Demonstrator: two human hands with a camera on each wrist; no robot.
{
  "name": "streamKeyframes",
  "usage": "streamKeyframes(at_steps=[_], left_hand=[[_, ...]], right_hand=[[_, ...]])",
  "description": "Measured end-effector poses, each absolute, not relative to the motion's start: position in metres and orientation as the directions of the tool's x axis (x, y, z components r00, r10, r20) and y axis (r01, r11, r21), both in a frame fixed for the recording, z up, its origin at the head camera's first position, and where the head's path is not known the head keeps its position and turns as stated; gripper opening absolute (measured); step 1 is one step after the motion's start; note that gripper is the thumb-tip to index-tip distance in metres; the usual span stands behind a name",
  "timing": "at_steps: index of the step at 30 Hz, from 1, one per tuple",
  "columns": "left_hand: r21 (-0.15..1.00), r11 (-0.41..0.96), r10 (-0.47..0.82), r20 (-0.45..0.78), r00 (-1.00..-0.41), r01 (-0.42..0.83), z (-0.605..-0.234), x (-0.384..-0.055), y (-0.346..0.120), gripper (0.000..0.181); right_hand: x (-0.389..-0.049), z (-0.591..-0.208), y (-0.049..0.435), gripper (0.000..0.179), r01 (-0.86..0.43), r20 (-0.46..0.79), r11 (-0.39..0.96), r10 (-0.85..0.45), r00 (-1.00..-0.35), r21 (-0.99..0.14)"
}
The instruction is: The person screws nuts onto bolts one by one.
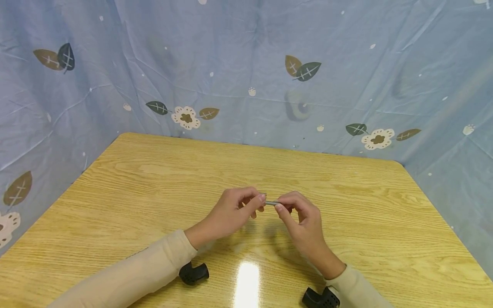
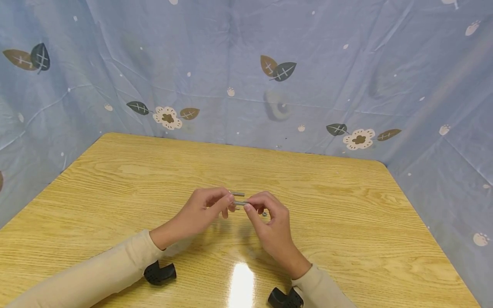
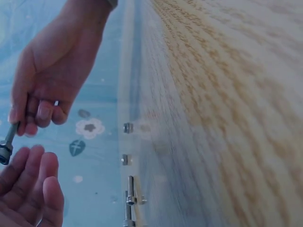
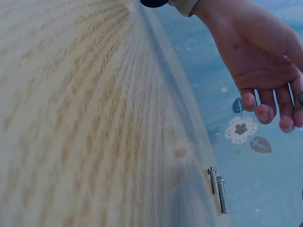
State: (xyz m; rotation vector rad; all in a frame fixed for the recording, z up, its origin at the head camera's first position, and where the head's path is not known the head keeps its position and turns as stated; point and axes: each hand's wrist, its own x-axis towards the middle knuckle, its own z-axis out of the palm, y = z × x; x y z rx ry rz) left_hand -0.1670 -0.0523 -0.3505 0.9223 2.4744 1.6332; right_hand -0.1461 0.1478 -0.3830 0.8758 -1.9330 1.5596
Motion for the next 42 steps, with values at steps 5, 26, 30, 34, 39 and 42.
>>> streamKeyframes(at_steps=[5,26,30,34,39,42], left_hand=[[0.808,0.219,0.499,0.389,-0.774,0.548,-0.3529,-0.1673,-0.0524,0.021],[0.857,0.236,0.514,0.289,-0.807,0.457,-0.3515,-0.1681,-0.0524,0.022],[0.825,0.208,0.494,0.375,-0.784,0.526,-0.3534,-0.1684,-0.0523,0.017],[0.796,0.176,0.477,0.446,-0.757,0.58,-0.3543,-0.1683,-0.0518,0.024],[0.806,0.182,0.464,0.435,-0.772,0.563,-0.3532,-0.1672,-0.0516,0.015],[0.822,0.199,0.466,0.4,-0.79,0.533,-0.3524,-0.167,-0.0515,0.01]], right_hand=[[-0.1456,-0.3823,0.1487,0.016,-0.733,0.716,0.151,-0.153,-0.681,-0.664],[-0.146,-0.3827,0.1482,0.016,-0.74,0.72,0.126,-0.173,-0.672,-0.66],[-0.1459,-0.3828,0.149,0.016,-0.712,0.695,0.15,-0.153,-0.703,-0.686],[-0.1452,-0.3826,0.1495,0.016,-0.696,0.68,0.152,-0.145,-0.718,-0.702],[-0.1455,-0.3815,0.1493,0.016,-0.717,0.701,0.124,-0.149,-0.697,-0.686],[-0.1463,-0.3809,0.1493,0.015,-0.736,0.72,0.107,-0.153,-0.677,-0.669]])
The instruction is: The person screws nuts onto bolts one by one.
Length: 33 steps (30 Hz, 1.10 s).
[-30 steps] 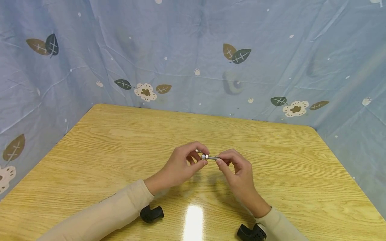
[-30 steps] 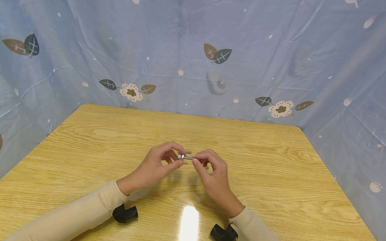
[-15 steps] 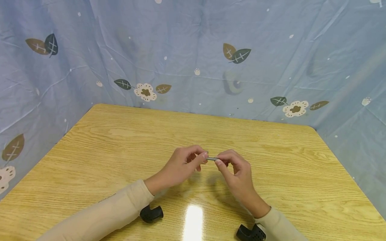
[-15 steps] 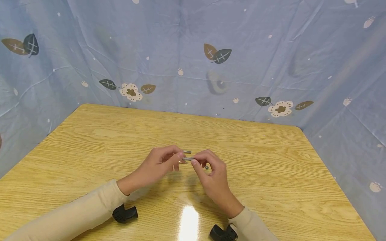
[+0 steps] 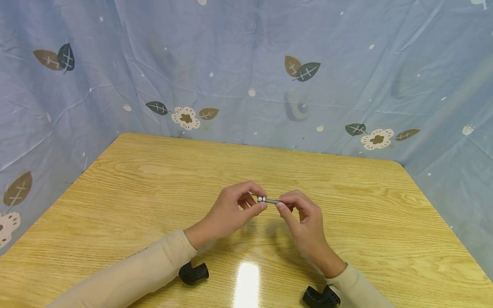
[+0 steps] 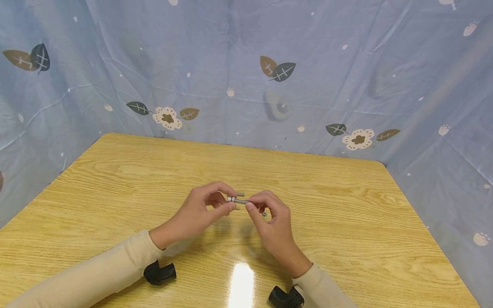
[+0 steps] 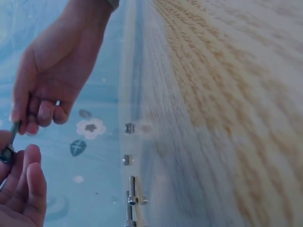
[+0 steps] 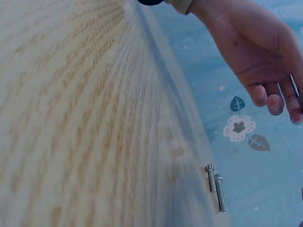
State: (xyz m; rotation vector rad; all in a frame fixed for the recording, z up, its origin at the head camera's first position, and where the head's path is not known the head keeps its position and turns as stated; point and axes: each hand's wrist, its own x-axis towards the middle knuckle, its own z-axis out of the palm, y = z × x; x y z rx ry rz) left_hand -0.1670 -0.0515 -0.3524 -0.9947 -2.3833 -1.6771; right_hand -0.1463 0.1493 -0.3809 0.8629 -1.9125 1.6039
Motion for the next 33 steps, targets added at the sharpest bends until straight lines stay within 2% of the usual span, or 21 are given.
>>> streamKeyframes(at_steps=[2,6,8,10,14,20,26,33], left_hand=[[0.836,0.213,0.468,0.366,-0.804,0.505,-0.3526,-0.1674,-0.0513,0.009],[0.864,0.227,0.485,0.301,-0.821,0.45,-0.3528,-0.1679,-0.0515,0.019],[0.859,0.244,0.485,0.293,-0.824,0.45,-0.3527,-0.1681,-0.0518,0.014],[0.849,0.242,0.483,0.314,-0.817,0.469,-0.3526,-0.1682,-0.0521,0.013],[0.817,0.212,0.473,0.394,-0.788,0.536,-0.3542,-0.1689,-0.0522,0.027],[0.799,0.2,0.46,0.434,-0.775,0.567,-0.354,-0.1682,-0.0521,0.016],[0.819,0.236,0.467,0.376,-0.8,0.523,-0.3527,-0.1674,-0.0524,0.009],[0.869,0.233,0.49,0.283,-0.825,0.437,-0.3526,-0.1681,-0.0531,0.022]], right_hand=[[-0.1466,-0.3807,0.1491,0.015,-0.743,0.726,0.101,-0.159,-0.669,-0.662],[-0.1465,-0.3807,0.1489,0.015,-0.74,0.722,0.104,-0.169,-0.671,-0.664],[-0.1464,-0.381,0.1489,0.015,-0.737,0.718,0.107,-0.169,-0.675,-0.667],[-0.1467,-0.3813,0.1492,0.014,-0.735,0.717,0.108,-0.167,-0.677,-0.669],[-0.1474,-0.3822,0.15,0.012,-0.734,0.716,0.11,-0.165,-0.678,-0.67],[-0.147,-0.3823,0.1506,0.013,-0.731,0.713,0.107,-0.165,-0.682,-0.674],[-0.1471,-0.3819,0.1509,0.014,-0.735,0.717,0.104,-0.167,-0.677,-0.67],[-0.1463,-0.3802,0.1492,0.014,-0.748,0.73,0.085,-0.172,-0.662,-0.658]])
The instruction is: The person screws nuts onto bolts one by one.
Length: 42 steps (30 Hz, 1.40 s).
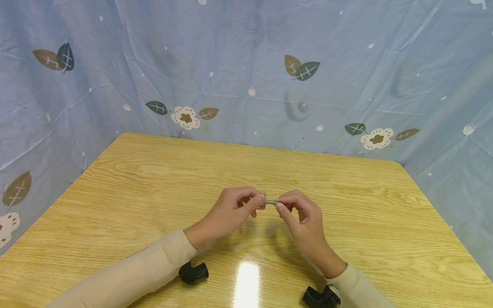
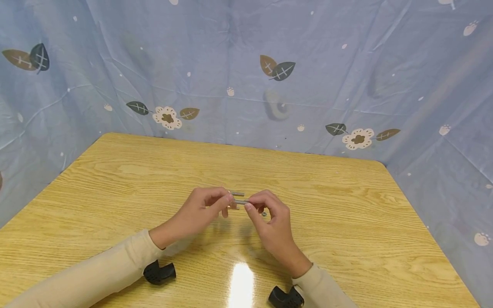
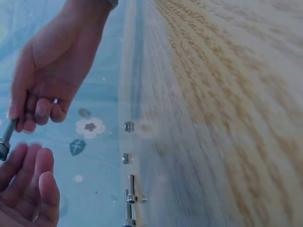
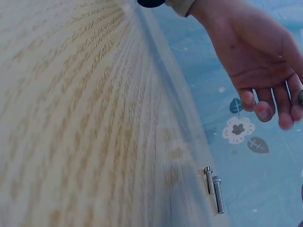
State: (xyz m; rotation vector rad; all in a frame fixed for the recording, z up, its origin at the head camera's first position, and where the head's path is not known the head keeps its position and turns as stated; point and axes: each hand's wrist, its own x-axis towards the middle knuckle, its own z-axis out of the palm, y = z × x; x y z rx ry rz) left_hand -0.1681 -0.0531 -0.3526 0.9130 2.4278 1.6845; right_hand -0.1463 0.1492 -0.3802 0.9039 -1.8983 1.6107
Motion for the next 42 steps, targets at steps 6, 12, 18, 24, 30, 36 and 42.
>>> streamKeyframes(at_steps=[6,12,18,24,30,36,42], left_hand=[[0.83,0.216,0.475,0.371,-0.798,0.514,-0.3539,-0.1684,-0.0527,0.019],[0.802,0.204,0.452,0.432,-0.781,0.562,-0.3522,-0.1669,-0.0524,0.015],[0.819,0.232,0.447,0.39,-0.805,0.525,-0.3502,-0.1669,-0.0534,0.015],[0.845,0.206,0.414,0.382,-0.826,0.494,-0.3489,-0.1698,-0.055,0.012],[0.84,0.187,0.407,0.406,-0.818,0.509,-0.3488,-0.171,-0.0554,0.008],[0.837,0.191,0.37,0.423,-0.827,0.513,-0.3472,-0.1708,-0.0555,0.007],[0.84,0.202,0.351,0.418,-0.838,0.504,-0.3464,-0.1715,-0.0562,0.007]], right_hand=[[-0.1461,-0.3793,0.1496,0.016,-0.755,0.739,0.094,-0.157,-0.655,-0.649],[-0.1468,-0.3804,0.1506,0.013,-0.75,0.732,0.094,-0.168,-0.66,-0.655],[-0.1474,-0.3809,0.1512,0.014,-0.738,0.72,0.117,-0.162,-0.675,-0.665],[-0.1489,-0.3792,0.1523,0.017,-0.753,0.74,0.109,-0.142,-0.658,-0.649],[-0.1491,-0.3789,0.153,0.018,-0.757,0.745,0.099,-0.139,-0.653,-0.645],[-0.1489,-0.379,0.1552,0.019,-0.73,0.723,0.159,-0.109,-0.682,-0.665],[-0.1507,-0.379,0.1574,0.019,-0.701,0.699,0.188,-0.086,-0.71,-0.688]])
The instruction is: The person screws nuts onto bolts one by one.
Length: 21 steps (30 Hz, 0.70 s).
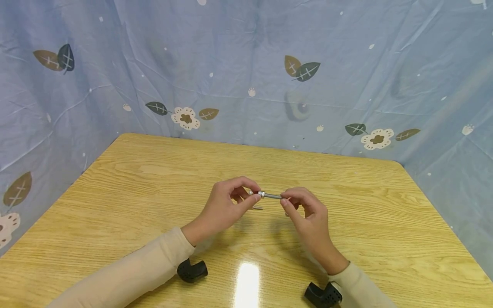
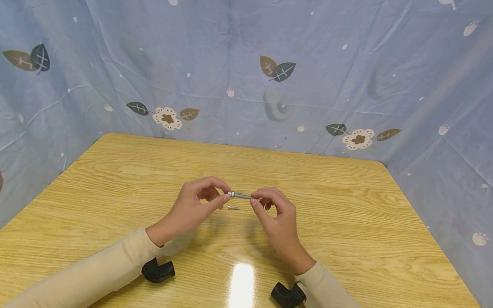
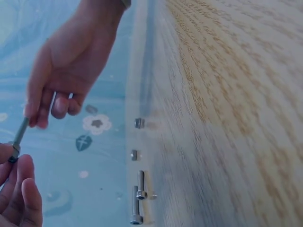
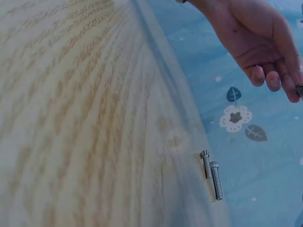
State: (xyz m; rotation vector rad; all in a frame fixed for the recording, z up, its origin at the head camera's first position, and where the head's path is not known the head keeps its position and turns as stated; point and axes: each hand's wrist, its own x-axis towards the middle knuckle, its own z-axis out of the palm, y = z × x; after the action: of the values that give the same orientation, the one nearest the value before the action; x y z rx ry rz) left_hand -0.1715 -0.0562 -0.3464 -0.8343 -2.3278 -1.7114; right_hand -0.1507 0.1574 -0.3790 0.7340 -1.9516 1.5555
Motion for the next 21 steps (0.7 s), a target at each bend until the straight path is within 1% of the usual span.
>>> streamKeyframes(at_steps=[8,11,16,21], left_hand=[[0.841,0.193,0.358,0.419,-0.835,0.505,-0.347,-0.171,-0.056,0.007],[0.842,0.205,0.373,0.405,-0.835,0.499,-0.347,-0.172,-0.056,0.007],[0.842,0.254,0.411,0.352,-0.841,0.476,-0.347,-0.175,-0.058,0.007],[0.821,0.324,0.45,0.304,-0.84,0.47,-0.348,-0.179,-0.061,0.007]], right_hand=[[-0.151,-0.38,0.159,0.018,-0.705,0.701,0.166,-0.096,-0.707,-0.689],[-0.15,-0.379,0.16,0.017,-0.688,0.681,0.177,-0.109,-0.724,-0.703],[-0.152,-0.378,0.162,0.015,-0.606,0.592,0.285,-0.143,-0.793,-0.742],[-0.156,-0.375,0.168,0.009,-0.542,0.497,0.426,-0.222,-0.839,-0.724]])
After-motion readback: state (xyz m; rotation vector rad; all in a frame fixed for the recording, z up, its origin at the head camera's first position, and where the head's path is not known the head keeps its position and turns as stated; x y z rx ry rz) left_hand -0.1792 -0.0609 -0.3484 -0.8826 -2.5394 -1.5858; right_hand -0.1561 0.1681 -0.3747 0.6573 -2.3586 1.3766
